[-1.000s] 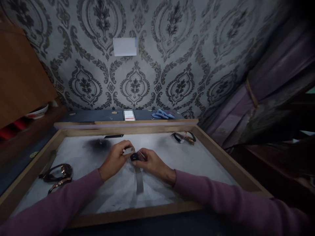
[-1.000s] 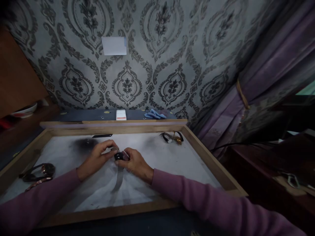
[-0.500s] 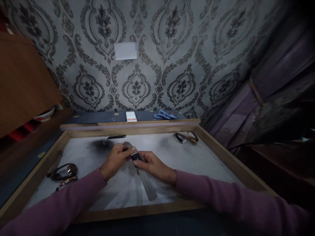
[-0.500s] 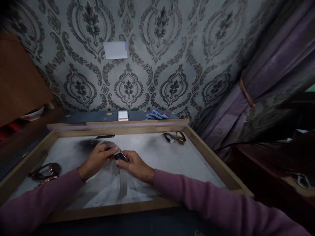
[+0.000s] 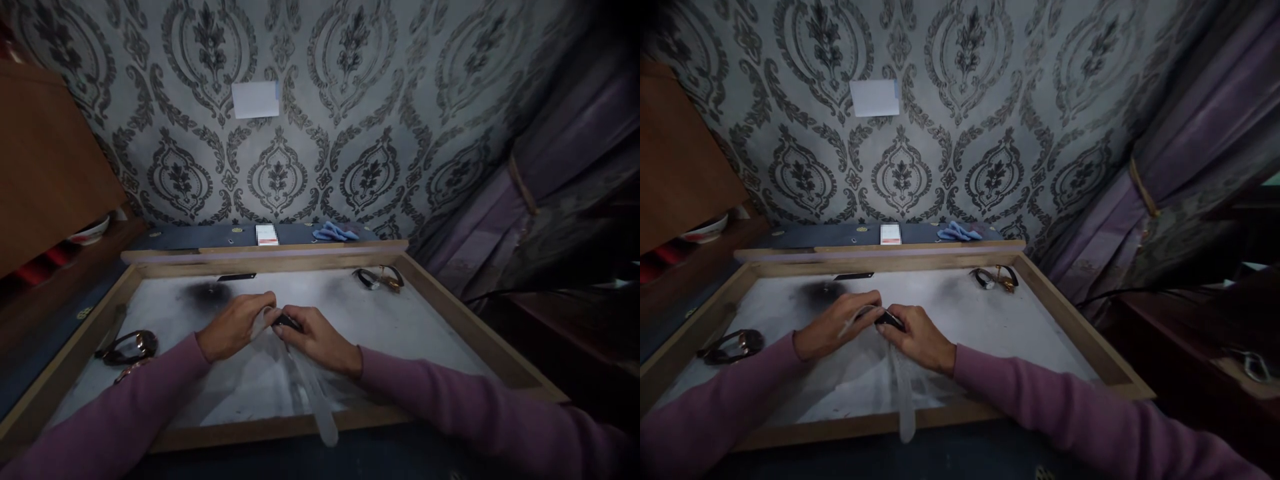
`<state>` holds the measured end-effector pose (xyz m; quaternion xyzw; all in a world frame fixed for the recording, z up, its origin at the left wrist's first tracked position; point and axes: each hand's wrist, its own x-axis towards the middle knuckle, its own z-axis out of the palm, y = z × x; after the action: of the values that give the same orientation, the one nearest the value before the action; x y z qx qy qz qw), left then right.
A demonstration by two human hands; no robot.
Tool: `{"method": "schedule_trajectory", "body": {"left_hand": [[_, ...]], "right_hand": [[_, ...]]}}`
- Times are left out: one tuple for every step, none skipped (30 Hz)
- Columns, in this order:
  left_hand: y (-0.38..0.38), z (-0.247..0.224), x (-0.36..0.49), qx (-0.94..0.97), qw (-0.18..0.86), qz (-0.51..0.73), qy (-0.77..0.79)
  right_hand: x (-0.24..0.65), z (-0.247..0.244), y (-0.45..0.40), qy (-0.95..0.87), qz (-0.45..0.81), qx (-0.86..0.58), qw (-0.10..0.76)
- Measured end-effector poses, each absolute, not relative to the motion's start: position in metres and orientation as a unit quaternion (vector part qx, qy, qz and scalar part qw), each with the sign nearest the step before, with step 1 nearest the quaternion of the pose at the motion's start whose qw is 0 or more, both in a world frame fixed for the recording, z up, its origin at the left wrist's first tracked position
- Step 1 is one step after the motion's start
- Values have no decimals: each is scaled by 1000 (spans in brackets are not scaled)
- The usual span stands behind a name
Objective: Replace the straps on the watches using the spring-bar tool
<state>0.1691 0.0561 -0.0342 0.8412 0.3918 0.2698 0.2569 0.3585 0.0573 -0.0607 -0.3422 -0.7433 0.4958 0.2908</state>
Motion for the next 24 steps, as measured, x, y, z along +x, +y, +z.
{"method": "schedule_trajectory", "body": {"left_hand": [[55,-34,169,847,254,263,387],[54,-34,169,847,263,258,383],[53,-34,168,840,287,259,381],[52,-34,168,826,325,261,380],[51,-33,168,806,370,263,380],[51,-33,168,782,418,263,380],[50,-33,167,756,461,262,383],[50,-33,167,734,493,258,388],[50,-32,166,721,512,253,393],[50,-31,165,720,515,247,394],[51,-30,164,731,501,246,392],[52,-28,163,752,475,246,384],[52,-26,162,780,442,242,371],[53,-25,161,808,408,234,355],[54,-24,160,832,375,224,341],[54,-24,159,853,343,212,331],[54,-25,158,870,311,202,324],[54,-26,158,885,277,195,320],[53,-28,158,897,239,195,317],[52,-30,158,905,201,203,316],[50,-32,158,910,165,214,315],[49,-33,159,913,133,227,312],[47,-34,159,914,105,241,309],[45,-35,159,914,81,256,305]], "right_hand": [[359,-59,57,-739,511,-329,290],[359,-58,57,-730,534,-313,288],[359,-58,57,-718,563,-297,282],[360,-57,57,-705,591,-280,275],[360,-56,57,-692,618,-262,267],[361,-56,57,-681,639,-247,257],[361,-55,57,-674,655,-235,250],[362,-54,57,-670,663,-227,246],[362,-54,57,-669,665,-223,245],[363,-54,57,-674,660,-224,246],[363,-54,57,-684,647,-228,248],[364,-54,57,-698,627,-235,253],[364,-54,57,-716,602,-245,256],[365,-54,57,-734,574,-257,257],[365,-54,56,-750,547,-270,256],[365,-54,56,-762,526,-281,251],[365,-54,56,-770,514,-290,244],[365,-54,56,-771,511,-296,239],[365,-54,56,-766,518,-297,237],[364,-53,57,-756,537,-293,236],[364,-53,58,-739,563,-284,236],[364,-52,59,-720,594,-272,235],[364,-52,61,-700,624,-260,231],[364,-51,62,-681,652,-247,224]]}}
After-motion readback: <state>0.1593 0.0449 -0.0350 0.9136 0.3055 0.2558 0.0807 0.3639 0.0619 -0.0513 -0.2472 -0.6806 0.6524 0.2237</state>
